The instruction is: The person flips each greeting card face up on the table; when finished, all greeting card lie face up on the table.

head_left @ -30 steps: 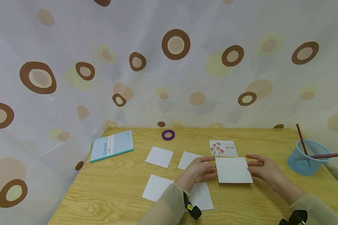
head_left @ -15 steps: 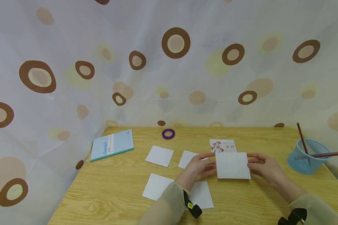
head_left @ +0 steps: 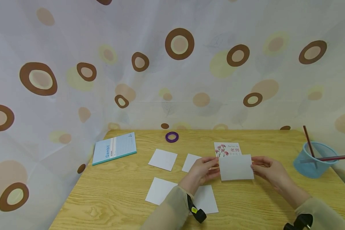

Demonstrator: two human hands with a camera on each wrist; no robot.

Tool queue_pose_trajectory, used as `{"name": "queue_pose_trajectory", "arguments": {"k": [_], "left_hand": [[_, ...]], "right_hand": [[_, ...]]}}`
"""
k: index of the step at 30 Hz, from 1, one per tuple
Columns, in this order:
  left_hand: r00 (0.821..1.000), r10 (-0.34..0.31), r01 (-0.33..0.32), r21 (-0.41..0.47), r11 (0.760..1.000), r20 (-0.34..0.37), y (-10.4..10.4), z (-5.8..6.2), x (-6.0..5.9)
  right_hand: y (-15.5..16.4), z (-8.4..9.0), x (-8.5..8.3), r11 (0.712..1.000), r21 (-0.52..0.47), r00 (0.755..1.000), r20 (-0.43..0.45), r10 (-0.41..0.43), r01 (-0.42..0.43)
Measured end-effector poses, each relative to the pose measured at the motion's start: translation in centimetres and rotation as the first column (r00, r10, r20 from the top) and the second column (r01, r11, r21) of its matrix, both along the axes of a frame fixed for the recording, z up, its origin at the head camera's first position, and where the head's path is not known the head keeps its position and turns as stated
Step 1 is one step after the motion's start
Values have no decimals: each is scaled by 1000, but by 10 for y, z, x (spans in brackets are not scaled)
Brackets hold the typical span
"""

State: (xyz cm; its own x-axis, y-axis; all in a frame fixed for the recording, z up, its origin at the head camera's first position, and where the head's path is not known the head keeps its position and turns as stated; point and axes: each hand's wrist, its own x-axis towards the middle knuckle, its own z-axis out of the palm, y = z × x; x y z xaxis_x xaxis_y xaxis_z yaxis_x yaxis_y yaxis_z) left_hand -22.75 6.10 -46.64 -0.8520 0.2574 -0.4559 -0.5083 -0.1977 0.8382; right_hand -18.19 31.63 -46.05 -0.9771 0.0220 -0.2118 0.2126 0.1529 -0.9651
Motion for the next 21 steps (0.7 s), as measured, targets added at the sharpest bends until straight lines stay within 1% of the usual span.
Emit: {"name": "queue_pose_trajectory", "arguments": {"k": [4, 9, 10, 12, 16, 21], "left_hand": [[1000, 1, -1, -2, 1000, 13, 0, 1, 0], [1000, -3, 3, -4, 1000, 20, -1, 2, 0], [1000, -6, 6, -6, 1000, 21, -1, 3, 0], [1000, -13, 13, -15, 1000, 18, -1, 3, 0], [999, -28, 29, -34, 999, 23, -2, 3, -1], [999, -45, 46, -43, 998, 23, -4, 1, -1]], "right_hand": [[0, 0, 1, 1000, -14, 1000, -25, -1, 1], [0, 0, 3, 996, -89, 999, -50, -4, -1], [0, 0, 3, 996, -92, 998, -57, -4, -2], [0, 0, 4, 997, -80, 997, -72, -4, -2], [-1, 0, 4, 1000, -18, 996, -90, -12, 10], [-2, 0, 3, 1000, -1, 996, -82, -21, 21]]}}
